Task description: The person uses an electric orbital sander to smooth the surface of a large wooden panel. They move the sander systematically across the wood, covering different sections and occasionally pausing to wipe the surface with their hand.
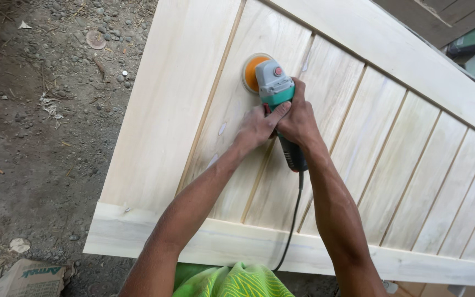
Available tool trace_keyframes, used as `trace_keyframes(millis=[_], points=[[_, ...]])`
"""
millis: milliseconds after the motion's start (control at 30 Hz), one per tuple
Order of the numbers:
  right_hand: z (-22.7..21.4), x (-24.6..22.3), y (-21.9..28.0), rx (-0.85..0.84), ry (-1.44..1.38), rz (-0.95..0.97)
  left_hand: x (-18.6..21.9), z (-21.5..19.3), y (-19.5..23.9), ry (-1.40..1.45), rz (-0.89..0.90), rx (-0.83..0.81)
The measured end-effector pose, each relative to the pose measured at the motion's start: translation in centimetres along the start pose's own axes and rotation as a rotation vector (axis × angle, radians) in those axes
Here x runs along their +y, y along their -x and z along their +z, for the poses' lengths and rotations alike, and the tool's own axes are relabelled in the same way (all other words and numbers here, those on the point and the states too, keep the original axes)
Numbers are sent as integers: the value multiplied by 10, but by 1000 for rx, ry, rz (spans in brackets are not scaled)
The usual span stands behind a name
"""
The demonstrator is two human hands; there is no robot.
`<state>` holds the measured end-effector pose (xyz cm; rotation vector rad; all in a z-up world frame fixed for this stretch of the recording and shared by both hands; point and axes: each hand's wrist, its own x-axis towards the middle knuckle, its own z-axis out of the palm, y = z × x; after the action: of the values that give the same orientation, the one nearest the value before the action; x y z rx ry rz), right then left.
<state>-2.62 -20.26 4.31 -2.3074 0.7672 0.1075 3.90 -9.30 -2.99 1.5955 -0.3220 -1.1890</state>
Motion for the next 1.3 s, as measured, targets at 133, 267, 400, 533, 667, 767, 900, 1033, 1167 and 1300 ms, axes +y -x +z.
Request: trace_keyframes(millis=[133,267,400,533,667,767,900,1033,1167,1300], points=[[-5,1,-28,37,0,1,11,-13,-31,-63,39,49],[-8,5,-76,44,-13,-59,34,-26,-59,90,3,34],[-5,1,-94,43,-31,-144,47,-39,-61,134,59,50],[1,-6,-75,2,10,-92,26,-37,-47,175,54,39],[0,-9,-55,-12,13,-26,20,-30,-36,138,64,23],[-10,-3,-62,26,-16,-13,30,-25,-50,136,50,32],[-7,-5,-89,40,-54,48,51,-34,-60,33,47,63],[-2,-3,-89,45,-40,-57,46,-47,-61,115,75,20],[-10,1,-81,26,0,-68,44,-34,-60,102,22,3],[-15,-5,-85,27,-23,21,47,-31,-62,80,49,36]])
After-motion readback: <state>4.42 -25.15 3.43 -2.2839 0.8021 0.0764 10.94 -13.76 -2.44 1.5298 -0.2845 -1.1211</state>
